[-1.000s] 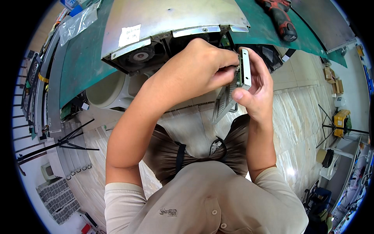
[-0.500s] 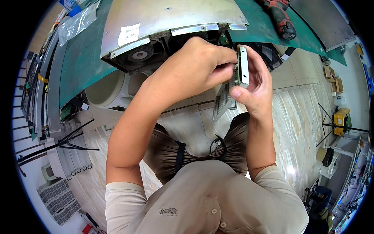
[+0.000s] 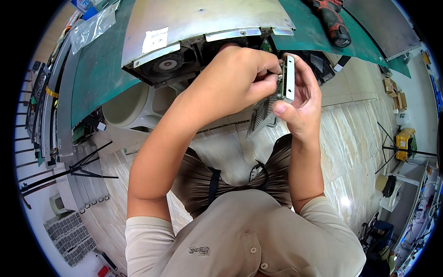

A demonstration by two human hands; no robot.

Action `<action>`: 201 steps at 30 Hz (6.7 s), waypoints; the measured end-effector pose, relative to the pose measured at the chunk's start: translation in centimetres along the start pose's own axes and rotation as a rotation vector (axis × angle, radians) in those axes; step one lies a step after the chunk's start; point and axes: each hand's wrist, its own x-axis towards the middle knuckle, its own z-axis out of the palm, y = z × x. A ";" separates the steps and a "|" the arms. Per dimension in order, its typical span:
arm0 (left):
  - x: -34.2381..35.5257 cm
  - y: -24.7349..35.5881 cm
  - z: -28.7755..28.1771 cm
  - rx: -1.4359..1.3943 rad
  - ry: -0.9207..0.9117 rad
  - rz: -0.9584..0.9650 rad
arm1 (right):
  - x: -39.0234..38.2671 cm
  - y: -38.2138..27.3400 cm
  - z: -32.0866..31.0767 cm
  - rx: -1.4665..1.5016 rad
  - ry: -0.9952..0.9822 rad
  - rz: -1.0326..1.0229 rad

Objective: The person removes a small circuit board from a metal enclosure by hand, uses a power drill to remove screws from the housing, and places the hardware into a small plastic bag.

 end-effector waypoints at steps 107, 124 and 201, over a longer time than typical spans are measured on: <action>-0.7 -1.2 1.8 0.146 0.221 0.243 | 0.6 0.3 -0.4 -0.004 -0.005 -0.097; -0.8 -1.4 2.1 0.167 0.235 0.254 | 0.7 0.6 -0.9 -0.005 -0.042 -0.118; -0.3 -0.2 0.6 -0.042 0.072 -0.025 | 0.6 -0.4 -0.8 -0.039 -0.042 -0.035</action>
